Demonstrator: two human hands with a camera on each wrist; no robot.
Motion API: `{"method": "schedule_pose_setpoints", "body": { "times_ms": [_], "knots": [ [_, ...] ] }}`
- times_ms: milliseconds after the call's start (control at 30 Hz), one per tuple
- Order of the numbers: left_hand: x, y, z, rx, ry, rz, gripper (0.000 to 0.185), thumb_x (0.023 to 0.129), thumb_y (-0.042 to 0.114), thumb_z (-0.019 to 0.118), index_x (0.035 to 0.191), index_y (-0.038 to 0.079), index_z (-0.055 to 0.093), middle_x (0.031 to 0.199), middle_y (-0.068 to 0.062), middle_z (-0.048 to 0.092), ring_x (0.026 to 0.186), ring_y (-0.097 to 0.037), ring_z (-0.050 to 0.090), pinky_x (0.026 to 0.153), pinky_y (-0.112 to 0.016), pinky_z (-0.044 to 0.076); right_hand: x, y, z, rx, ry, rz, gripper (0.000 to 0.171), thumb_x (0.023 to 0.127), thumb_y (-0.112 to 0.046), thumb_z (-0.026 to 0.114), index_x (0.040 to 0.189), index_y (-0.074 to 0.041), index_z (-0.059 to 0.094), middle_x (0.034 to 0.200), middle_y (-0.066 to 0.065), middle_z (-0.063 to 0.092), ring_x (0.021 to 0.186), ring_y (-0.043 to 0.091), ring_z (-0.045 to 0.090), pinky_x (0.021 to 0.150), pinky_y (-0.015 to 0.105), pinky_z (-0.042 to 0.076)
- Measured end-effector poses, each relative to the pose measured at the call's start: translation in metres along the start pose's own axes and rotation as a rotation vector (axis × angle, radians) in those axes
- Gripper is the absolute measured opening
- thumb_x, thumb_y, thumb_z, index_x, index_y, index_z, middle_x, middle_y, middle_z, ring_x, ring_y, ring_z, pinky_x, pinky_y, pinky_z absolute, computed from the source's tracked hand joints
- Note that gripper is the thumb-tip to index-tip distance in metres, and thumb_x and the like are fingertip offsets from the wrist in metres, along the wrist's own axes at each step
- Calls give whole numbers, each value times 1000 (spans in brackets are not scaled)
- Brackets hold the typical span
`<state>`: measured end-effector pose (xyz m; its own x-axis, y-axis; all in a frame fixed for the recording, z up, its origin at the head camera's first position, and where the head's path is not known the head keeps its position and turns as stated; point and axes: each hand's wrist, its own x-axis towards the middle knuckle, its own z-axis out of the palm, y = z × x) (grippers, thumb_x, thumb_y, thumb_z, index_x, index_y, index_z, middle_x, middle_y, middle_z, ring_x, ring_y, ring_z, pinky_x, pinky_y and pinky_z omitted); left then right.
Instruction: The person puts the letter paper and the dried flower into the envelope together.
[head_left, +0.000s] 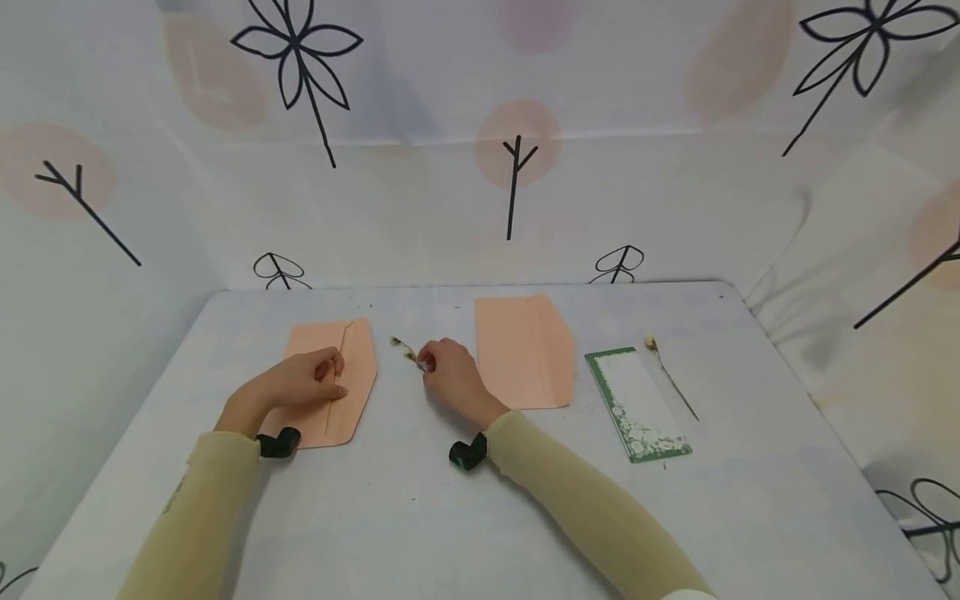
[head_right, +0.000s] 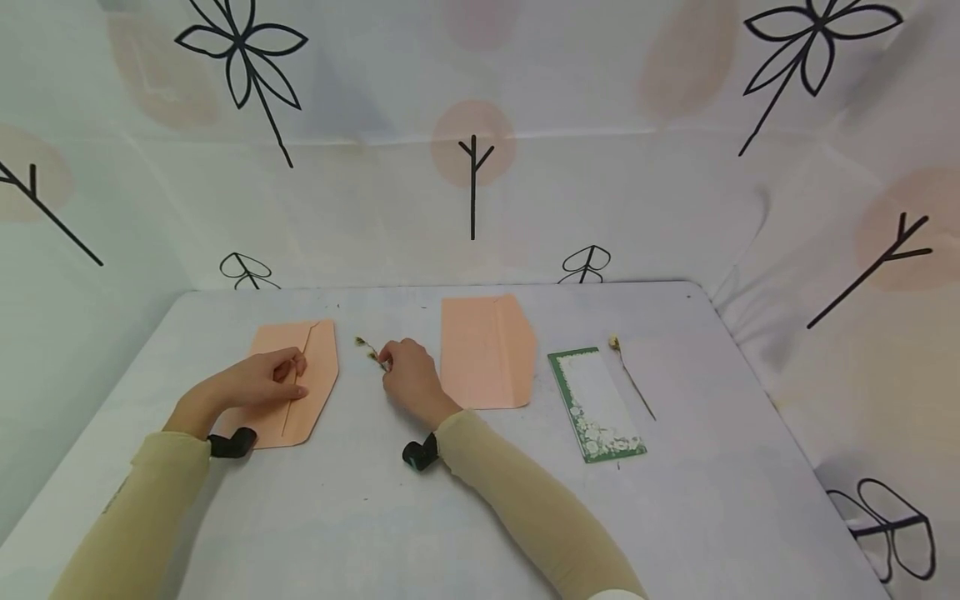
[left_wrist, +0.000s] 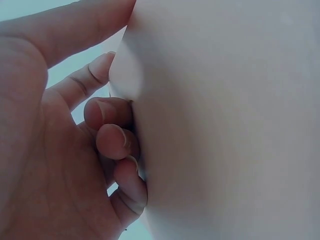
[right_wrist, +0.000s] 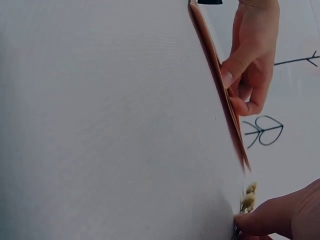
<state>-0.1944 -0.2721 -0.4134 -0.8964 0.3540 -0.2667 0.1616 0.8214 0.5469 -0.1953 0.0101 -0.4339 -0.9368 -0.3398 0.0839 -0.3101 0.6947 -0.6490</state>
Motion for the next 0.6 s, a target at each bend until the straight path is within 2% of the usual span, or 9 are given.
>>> {"method": "schedule_pose_setpoints", "body": {
  "times_ms": [133,333,500,600],
  "knots": [
    [0,0,0,-5,1,-1,36,87,34,76,101,14,50,73,-1,39,66,-19,40,63,-34,30,2,-5,1,-93,-56,0,19,91,-1,64,108,-7,68,89,3,61,83,18,56,74,31,46],
    [0,0,0,-5,5,-1,35,87,33,76,100,13,50,72,-1,39,65,-19,40,63,-34,30,4,-13,2,-258,-143,5,22,96,-4,57,117,-7,64,101,10,64,99,25,61,85,33,48],
    [0,1,1,0,6,-9,34,87,33,75,100,14,50,73,-1,39,66,-19,40,64,-34,31,2,-16,2,-271,-168,24,22,98,-5,55,119,-6,61,106,12,63,105,29,57,91,35,45],
    [0,1,1,-1,5,-10,34,87,33,75,100,14,50,73,-1,39,66,-19,40,63,-33,30,1,-12,1,-220,-163,0,21,99,-4,53,118,-6,61,106,11,62,103,28,56,91,35,44]
  ]
}}
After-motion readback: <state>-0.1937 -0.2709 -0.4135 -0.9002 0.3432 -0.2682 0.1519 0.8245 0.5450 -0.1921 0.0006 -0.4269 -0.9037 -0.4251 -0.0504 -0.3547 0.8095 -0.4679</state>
